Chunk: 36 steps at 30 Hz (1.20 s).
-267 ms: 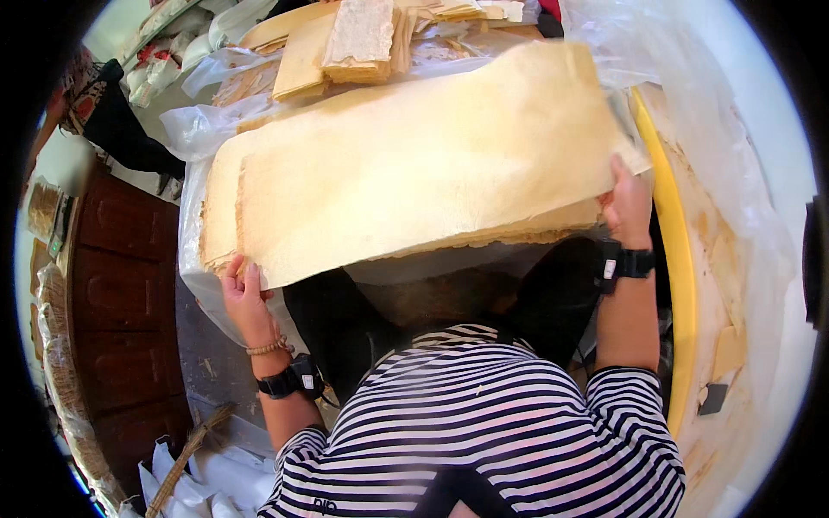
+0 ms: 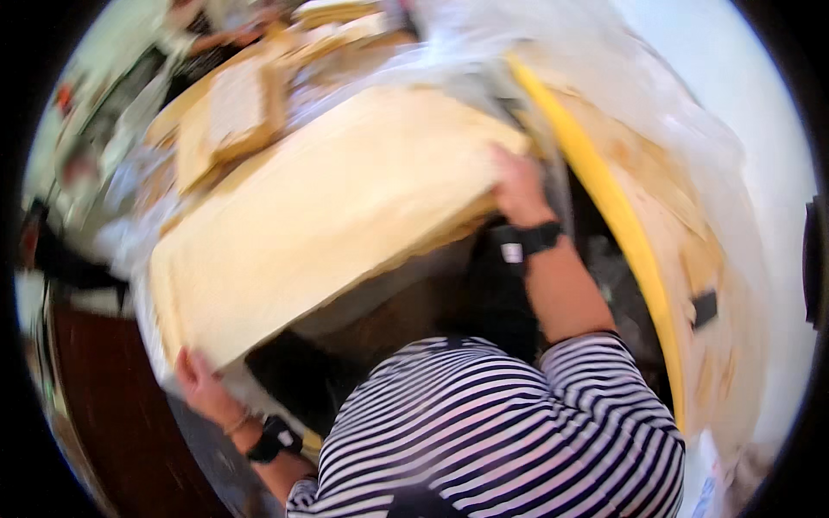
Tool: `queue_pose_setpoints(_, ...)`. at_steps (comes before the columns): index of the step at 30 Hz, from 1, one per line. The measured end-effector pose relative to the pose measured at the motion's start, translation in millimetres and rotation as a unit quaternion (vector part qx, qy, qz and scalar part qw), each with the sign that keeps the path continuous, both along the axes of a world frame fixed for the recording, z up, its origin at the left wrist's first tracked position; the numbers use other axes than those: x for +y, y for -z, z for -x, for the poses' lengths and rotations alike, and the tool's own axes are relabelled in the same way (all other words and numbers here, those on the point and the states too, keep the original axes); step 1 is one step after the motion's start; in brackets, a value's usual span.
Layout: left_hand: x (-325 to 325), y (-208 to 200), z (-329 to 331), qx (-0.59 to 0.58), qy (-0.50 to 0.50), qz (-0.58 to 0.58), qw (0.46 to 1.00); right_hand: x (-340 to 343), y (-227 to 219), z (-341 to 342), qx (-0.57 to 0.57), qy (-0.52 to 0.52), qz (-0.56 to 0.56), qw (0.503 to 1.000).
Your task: The person is sorting and stacking thin sheets of material, likely bamboo or paper.
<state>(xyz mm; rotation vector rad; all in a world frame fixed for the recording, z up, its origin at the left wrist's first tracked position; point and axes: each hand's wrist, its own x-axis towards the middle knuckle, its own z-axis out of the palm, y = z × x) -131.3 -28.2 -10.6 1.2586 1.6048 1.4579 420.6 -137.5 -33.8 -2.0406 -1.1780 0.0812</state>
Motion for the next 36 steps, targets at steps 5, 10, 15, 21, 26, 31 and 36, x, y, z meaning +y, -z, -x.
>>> queue_pose_setpoints(5,46,22,30,0.354,-0.049,-0.030,0.933,3,5,12,0.250,0.071,-0.168,0.951)
queue_pose_setpoints(10,59,29,3,0.587,-0.173,-0.149,0.776,-63,-23,29,0.371,0.094,-0.287,0.878)
queue_pose_setpoints(15,48,5,-71,0.426,0.063,-0.262,0.864,-177,-96,32,-0.069,0.171,-0.211,0.960)
queue_pose_setpoints(21,31,2,-141,0.340,0.234,-0.300,0.860,-342,-130,-56,-0.350,0.446,0.184,0.803)
queue_pose_setpoints(26,8,1,-154,0.329,0.263,-0.274,0.865,-404,-136,-84,-0.140,0.454,0.333,0.814)
queue_pose_setpoints(31,-2,8,-158,0.307,0.283,-0.255,0.872,-447,-124,-108,-0.196,0.366,0.245,0.876)
queue_pose_setpoints(36,-11,5,-160,0.314,0.284,-0.249,0.871,-430,-165,-95,-0.313,0.439,0.266,0.799)
